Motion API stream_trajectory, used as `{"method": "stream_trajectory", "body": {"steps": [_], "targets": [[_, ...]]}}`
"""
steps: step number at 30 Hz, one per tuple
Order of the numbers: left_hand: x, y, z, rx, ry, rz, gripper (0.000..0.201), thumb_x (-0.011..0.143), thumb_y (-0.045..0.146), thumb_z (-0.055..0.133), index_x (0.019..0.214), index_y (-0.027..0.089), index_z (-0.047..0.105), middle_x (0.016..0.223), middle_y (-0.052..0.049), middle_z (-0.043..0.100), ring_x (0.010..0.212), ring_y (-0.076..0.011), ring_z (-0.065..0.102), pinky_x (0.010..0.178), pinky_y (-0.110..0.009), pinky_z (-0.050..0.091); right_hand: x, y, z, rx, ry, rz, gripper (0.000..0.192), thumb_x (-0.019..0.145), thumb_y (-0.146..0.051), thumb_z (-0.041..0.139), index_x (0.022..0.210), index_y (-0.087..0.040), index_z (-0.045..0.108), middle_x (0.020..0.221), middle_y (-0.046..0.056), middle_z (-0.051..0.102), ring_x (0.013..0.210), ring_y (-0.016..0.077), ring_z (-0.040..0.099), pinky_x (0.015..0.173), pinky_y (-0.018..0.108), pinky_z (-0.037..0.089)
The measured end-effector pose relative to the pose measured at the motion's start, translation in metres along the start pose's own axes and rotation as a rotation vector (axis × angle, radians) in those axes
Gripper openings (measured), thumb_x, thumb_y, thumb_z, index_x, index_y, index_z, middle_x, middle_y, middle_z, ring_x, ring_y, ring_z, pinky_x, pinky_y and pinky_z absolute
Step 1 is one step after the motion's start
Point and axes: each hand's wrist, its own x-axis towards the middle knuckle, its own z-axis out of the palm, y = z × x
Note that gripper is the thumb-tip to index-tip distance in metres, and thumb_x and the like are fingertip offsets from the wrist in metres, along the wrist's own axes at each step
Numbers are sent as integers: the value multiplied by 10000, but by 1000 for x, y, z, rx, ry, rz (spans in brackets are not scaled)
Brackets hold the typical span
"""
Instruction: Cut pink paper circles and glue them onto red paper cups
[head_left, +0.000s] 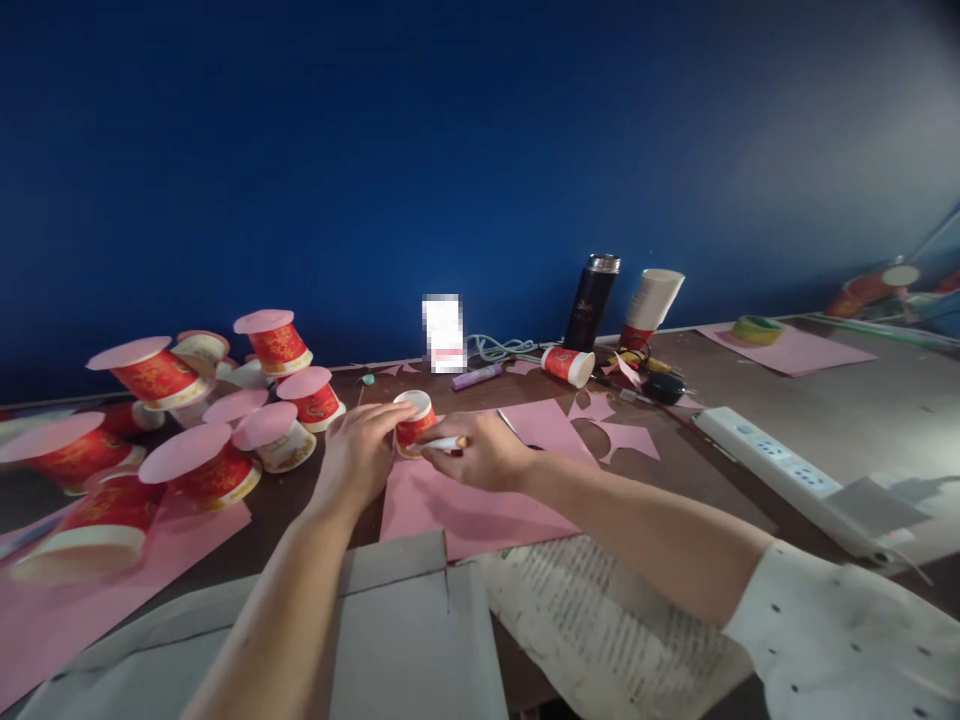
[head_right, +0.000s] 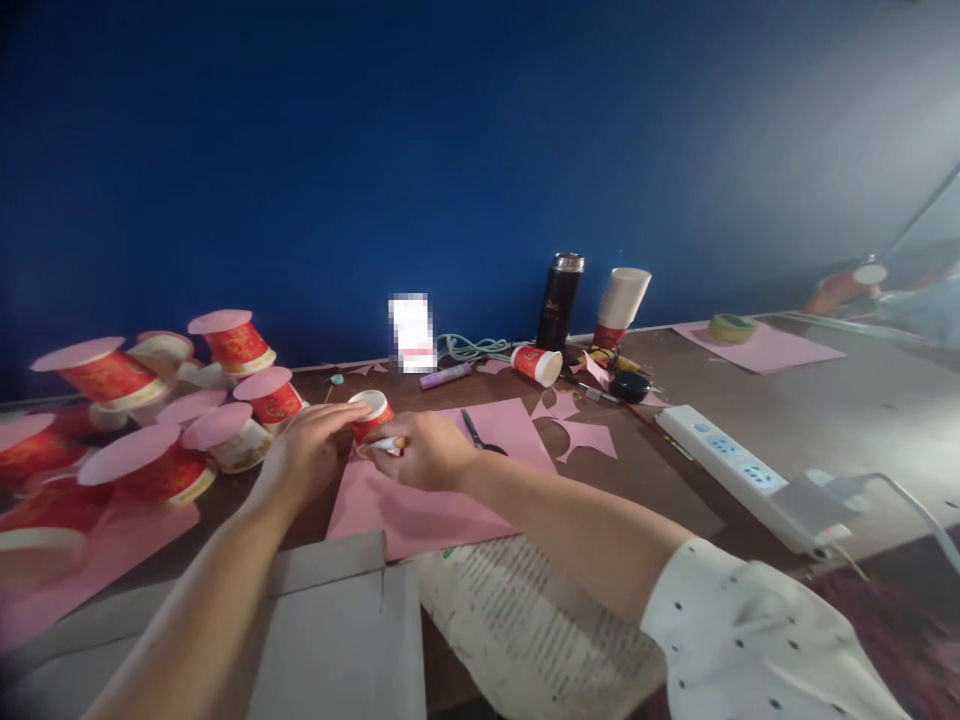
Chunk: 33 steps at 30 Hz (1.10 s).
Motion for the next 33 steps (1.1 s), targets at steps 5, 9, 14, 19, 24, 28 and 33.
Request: {"method": "stream_trajectory", "body": {"steps": [5, 9, 14, 19, 24, 28, 33], "targets": [[-1, 2, 0, -17, -1, -10, 476, 732, 40, 481, 1099, 259, 691, 1175, -15, 693, 1082, -232, 616, 977, -418, 459, 15, -3, 23, -299, -143, 11, 277, 886, -363, 544, 1104, -276, 691, 1036, 39, 719, 908, 214, 649, 729, 278, 436], [-1, 5, -1, -41, 13, -19, 525, 713, 10, 457, 1115, 261, 683, 1179, -11, 692, 1072, -222, 618, 978, -416, 459, 21, -8, 30, -384, -180, 34, 299, 898, -379, 502, 1128, -285, 669, 1073, 34, 709, 896, 214, 652, 677, 273, 432], [0, 8, -2, -37, 26, -31, 524, 730, -5, 415, 1097, 248, 690, 1171, -12, 695, 1086, -219, 615, 987, -421, 450, 24, -7, 33, -422, -214, 75, 279, 881, -344, 508, 1096, -281, 674, 1097, 31, 707, 903, 232, 659, 686, 292, 440], [0, 8, -3, -8, 1, -33, 539, 723, -11, 415, 1098, 258, 693, 1170, 2, 695, 1089, -217, 613, 987, -408, 446, 24, -8, 29, -436, -234, 73, 285, 880, -359, 512, 1090, -256, 675, 1010, 42, 715, 865, 229, 656, 678, 291, 436], [-1, 4, -2, -3, 2, -29, 555, 714, -8, 420, 1119, 260, 688, 1176, 8, 693, 1087, -220, 612, 990, -407, 443, 19, -10, 19, -428, -262, 81, 280, 862, -350, 531, 1074, -268, 694, 980, 36, 722, 833, 220, 652, 659, 284, 420], [-2, 4, 0, -5, 25, -16, 600, 693, -30, 400, 1128, 269, 684, 1193, 12, 686, 1092, -212, 612, 992, -405, 443, 10, -4, 9, -375, -254, 82, 315, 844, -340, 551, 1123, -299, 692, 977, 24, 729, 823, 210, 654, 672, 280, 416], [-1, 5, 1, 1, 47, -14, 596, 697, -44, 395, 1112, 264, 691, 1177, 14, 693, 1084, -208, 619, 982, -403, 453, -1, 7, -1, -311, -203, 167, 311, 819, -329, 586, 1100, -307, 717, 928, 14, 742, 790, 190, 650, 665, 263, 419]]}}
